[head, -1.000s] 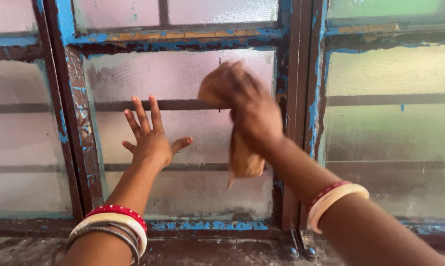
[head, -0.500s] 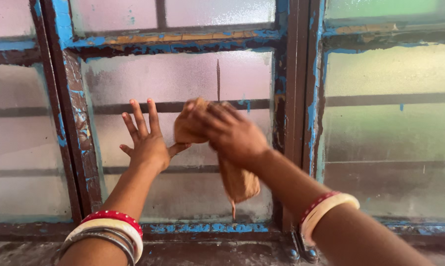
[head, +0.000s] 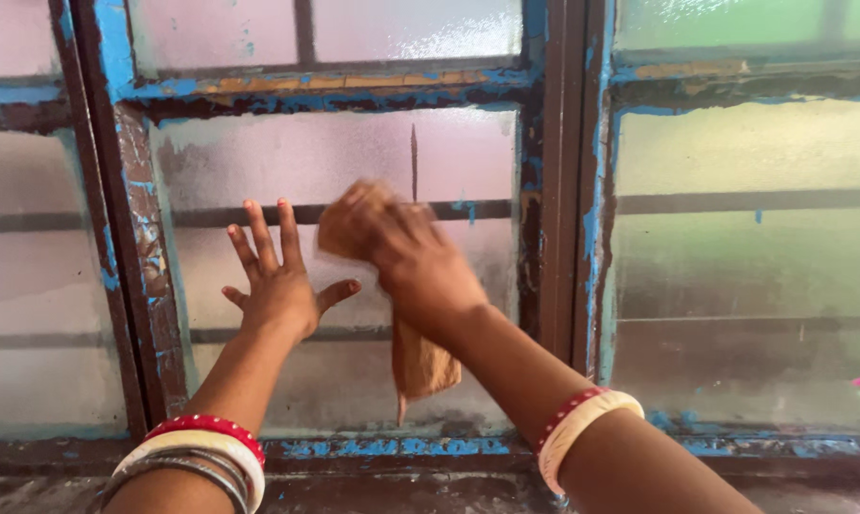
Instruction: The person wipes translucent window panes using a brown cloth, then uses a pink spray bottle to apply liquid to the glass and continues wiping the surfaces by hand with the cloth.
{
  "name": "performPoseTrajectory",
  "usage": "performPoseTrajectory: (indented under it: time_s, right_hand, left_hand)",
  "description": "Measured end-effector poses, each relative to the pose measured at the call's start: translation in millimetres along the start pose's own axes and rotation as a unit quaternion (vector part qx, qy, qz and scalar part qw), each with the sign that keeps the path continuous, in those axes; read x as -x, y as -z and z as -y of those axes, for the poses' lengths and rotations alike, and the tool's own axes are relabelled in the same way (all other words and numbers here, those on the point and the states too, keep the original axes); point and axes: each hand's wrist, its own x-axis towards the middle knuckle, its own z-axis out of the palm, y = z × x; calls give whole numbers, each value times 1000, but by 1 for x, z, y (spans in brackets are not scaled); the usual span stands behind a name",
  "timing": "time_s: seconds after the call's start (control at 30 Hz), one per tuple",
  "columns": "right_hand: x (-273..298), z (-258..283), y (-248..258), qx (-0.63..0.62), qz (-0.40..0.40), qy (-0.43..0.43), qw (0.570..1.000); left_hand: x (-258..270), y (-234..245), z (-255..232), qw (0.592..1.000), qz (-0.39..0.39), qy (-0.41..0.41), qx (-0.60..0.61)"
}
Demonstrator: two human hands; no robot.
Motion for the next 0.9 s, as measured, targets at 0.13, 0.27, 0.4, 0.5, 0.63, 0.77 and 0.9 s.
performPoseTrajectory:
  time_s: [0.13, 0.27, 0.4, 0.5, 0.63, 0.77, 0.9]
  right_hand:
    - [-15, -1, 14, 96, 54, 136, 985]
    - [-30, -22, 35, -41, 17, -92, 995]
    - [-33, -12, 24, -30, -160, -164, 973]
    - [-33, 11, 12, 58, 2, -122, 991]
    - [-17, 11, 12, 74, 13, 115, 991]
    - [-28, -38, 25, 160, 106, 85, 978]
    - [-8, -108, 53, 187, 0, -26, 982]
  left_hand:
    - [-1, 0, -1, 1000, 7, 9, -12]
    - [-2, -1, 1, 1000, 8, -1, -14]
    - [-3, -4, 2, 1000, 11, 2, -13]
    - [-5, -5, 4, 1000, 9, 3, -15]
    - [-6, 1, 1, 999, 25, 19, -33]
    - [4, 16, -20, 997, 28, 35, -55]
    - [30, 20, -78, 997, 31, -50, -53]
